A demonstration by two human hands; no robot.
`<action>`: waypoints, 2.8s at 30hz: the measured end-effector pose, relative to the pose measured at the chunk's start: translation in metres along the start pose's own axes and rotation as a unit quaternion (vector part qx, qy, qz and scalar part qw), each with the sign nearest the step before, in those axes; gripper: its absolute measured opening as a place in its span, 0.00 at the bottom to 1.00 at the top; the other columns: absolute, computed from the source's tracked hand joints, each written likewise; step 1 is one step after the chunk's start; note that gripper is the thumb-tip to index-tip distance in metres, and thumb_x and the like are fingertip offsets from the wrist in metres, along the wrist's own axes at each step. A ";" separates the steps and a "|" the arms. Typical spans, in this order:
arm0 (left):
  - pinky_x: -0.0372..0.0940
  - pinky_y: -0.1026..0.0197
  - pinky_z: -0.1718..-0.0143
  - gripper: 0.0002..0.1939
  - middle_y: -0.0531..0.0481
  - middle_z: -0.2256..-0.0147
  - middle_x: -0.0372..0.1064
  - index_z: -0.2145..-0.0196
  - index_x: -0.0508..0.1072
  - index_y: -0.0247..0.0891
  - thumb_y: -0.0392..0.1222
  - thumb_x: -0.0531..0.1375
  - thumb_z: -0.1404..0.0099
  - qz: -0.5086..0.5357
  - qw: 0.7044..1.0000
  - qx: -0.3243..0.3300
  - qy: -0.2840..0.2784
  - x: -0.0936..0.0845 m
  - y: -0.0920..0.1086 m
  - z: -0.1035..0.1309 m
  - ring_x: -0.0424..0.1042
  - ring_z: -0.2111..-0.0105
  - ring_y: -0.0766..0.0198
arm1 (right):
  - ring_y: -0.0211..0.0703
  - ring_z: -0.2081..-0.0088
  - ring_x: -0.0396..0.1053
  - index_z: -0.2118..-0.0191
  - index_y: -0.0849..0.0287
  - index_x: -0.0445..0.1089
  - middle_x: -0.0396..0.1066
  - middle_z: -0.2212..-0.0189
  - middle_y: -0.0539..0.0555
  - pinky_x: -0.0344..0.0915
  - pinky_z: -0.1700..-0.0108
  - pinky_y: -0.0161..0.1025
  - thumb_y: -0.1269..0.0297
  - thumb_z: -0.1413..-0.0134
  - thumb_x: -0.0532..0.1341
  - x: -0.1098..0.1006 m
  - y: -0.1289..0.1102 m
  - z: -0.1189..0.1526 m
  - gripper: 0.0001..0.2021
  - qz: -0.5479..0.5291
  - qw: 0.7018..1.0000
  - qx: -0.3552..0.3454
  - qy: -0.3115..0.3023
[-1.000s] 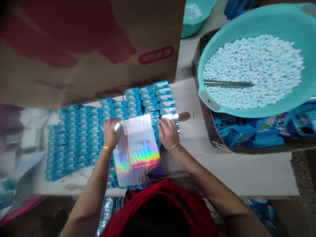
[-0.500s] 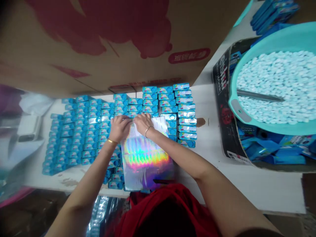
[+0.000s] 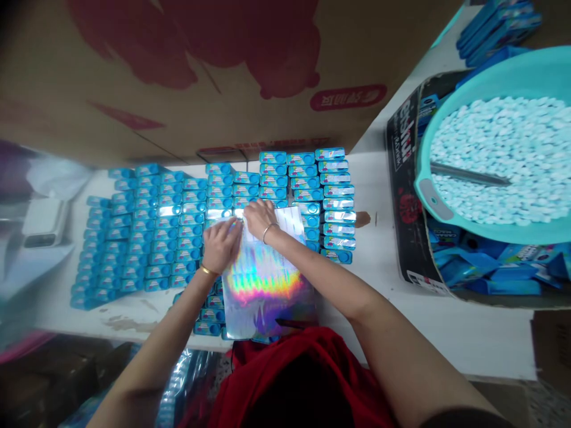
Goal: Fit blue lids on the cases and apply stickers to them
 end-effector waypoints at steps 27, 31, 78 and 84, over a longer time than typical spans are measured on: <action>0.61 0.63 0.62 0.10 0.53 0.71 0.67 0.70 0.67 0.38 0.43 0.64 0.42 0.433 0.800 -0.297 0.291 -0.079 0.041 0.058 0.68 0.68 0.67 | 0.50 0.46 0.60 0.49 0.60 0.69 0.69 0.50 0.60 0.52 0.44 0.47 0.47 0.35 0.45 -0.025 -0.005 0.042 0.26 -0.240 0.958 -0.038 0.152; 0.61 0.66 0.65 0.13 0.56 0.73 0.67 0.72 0.67 0.37 0.42 0.67 0.48 0.572 0.691 -0.343 0.278 -0.067 0.063 0.055 0.67 0.70 0.70 | 0.45 0.57 0.68 0.59 0.58 0.72 0.72 0.62 0.55 0.62 0.53 0.42 0.39 0.39 0.42 -0.030 0.003 0.105 0.31 -0.489 0.856 0.092 0.141; 0.47 0.39 0.40 0.20 0.41 0.37 0.55 0.44 0.68 0.41 0.42 0.53 0.33 0.035 0.991 0.104 -0.077 0.061 0.252 -0.015 0.53 0.37 0.48 | 0.53 0.53 0.64 0.41 0.57 0.65 0.68 0.56 0.62 0.64 0.50 0.53 0.67 0.38 0.45 -0.013 0.169 0.288 0.23 -0.128 0.911 0.273 0.282; 0.40 0.35 0.37 0.54 0.34 0.33 0.40 0.34 0.51 0.35 0.57 0.67 0.52 -0.038 0.978 0.167 -0.118 0.068 0.256 -0.061 0.36 0.33 0.36 | 0.54 0.39 0.55 0.38 0.58 0.59 0.60 0.42 0.64 0.54 0.40 0.55 0.62 0.35 0.45 -0.109 0.198 0.170 0.23 -0.054 0.927 0.166 0.333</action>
Point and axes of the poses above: each hand's wrist, its own z-axis away from the middle knuckle, its own x-axis out of the palm, y = z × x, the point moved 6 cm from there along -z, towards the middle knuckle
